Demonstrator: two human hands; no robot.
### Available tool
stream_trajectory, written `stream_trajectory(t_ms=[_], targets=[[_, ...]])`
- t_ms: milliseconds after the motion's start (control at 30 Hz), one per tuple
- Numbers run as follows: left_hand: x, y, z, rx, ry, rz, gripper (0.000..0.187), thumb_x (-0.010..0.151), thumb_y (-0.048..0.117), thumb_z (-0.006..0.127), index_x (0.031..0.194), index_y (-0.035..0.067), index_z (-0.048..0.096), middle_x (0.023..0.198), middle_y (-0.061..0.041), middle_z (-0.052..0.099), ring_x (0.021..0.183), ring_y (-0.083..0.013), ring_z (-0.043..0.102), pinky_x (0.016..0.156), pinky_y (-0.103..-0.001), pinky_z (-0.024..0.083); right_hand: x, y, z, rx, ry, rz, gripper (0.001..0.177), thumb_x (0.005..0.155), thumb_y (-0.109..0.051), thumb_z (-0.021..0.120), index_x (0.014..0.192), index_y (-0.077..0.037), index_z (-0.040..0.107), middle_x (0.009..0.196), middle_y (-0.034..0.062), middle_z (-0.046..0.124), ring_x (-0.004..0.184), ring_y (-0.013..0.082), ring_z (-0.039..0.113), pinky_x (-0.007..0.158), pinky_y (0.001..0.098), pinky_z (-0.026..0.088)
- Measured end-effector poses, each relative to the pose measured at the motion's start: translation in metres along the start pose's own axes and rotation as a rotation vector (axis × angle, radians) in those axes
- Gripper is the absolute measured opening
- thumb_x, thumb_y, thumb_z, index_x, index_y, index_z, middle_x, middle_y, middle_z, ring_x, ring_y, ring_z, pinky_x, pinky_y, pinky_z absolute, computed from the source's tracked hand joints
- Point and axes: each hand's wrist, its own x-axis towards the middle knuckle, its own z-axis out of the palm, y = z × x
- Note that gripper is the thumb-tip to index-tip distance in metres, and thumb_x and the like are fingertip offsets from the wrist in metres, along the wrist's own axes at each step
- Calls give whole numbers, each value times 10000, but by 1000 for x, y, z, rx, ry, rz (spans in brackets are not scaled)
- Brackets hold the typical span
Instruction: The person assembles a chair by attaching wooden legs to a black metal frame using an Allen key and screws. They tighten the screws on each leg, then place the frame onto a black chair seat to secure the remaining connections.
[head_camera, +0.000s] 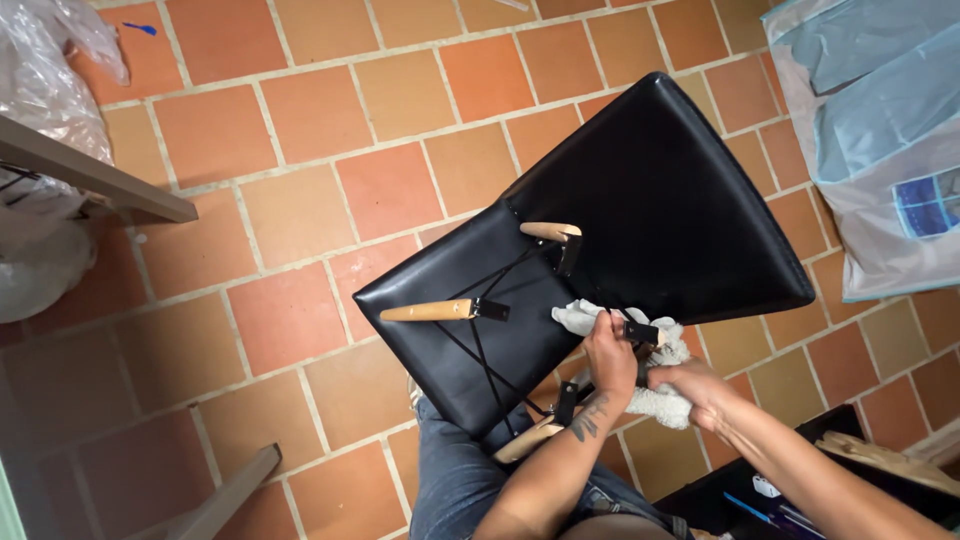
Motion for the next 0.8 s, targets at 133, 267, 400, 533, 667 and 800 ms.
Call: stream_trajectory(t_ms=[133, 267, 400, 533, 667, 800], targets=[[0, 1, -2, -12, -23, 4, 318, 1068, 225, 558, 791, 76, 513, 706, -256, 649, 760, -479, 687, 621, -500, 541, -25, -15, 5, -11, -6, 52, 516, 572, 157, 812, 1046, 236, 625, 827, 382, 657, 711, 519, 679, 607, 654, 567], [-3, 2, -6, -21, -26, 13, 317, 1061, 222, 563, 774, 102, 502, 676, -210, 652, 721, -442, 699, 612, -476, 547, -39, -25, 7, 9, -17, 138, 470, 573, 162, 797, 1008, 228, 630, 812, 367, 664, 713, 517, 689, 621, 658, 573], [-4, 5, -10, -60, -38, 39, 261, 1053, 186, 558, 815, 105, 485, 691, -237, 637, 739, -464, 698, 612, -475, 547, -66, -54, 13, 17, -18, 225, 433, 595, 143, 782, 997, 212, 635, 820, 343, 674, 706, 496, 692, 628, 636, 575], [-2, 16, -18, -28, -47, 6, 303, 1074, 225, 550, 804, 97, 502, 712, -242, 645, 756, -456, 697, 609, -471, 547, -81, -71, 11, 59, -41, 338, 436, 605, 98, 773, 1018, 172, 653, 844, 314, 683, 727, 487, 698, 653, 649, 578], [1, 8, -11, -18, -74, -78, 312, 1073, 277, 564, 809, 113, 533, 702, -189, 672, 755, -412, 714, 636, -456, 561, -86, -61, 9, 4, -119, 168, 538, 718, -46, 841, 1173, 147, 629, 940, 278, 697, 811, 409, 707, 695, 625, 590], [6, 14, -9, 23, -66, -1, 341, 1068, 225, 517, 770, 76, 443, 662, -230, 577, 664, -481, 563, 639, -546, 384, -131, -83, 10, 154, -327, 113, 285, 975, -164, 555, 1178, 29, 610, 1046, 193, 657, 874, 312, 605, 768, 465, 503]])
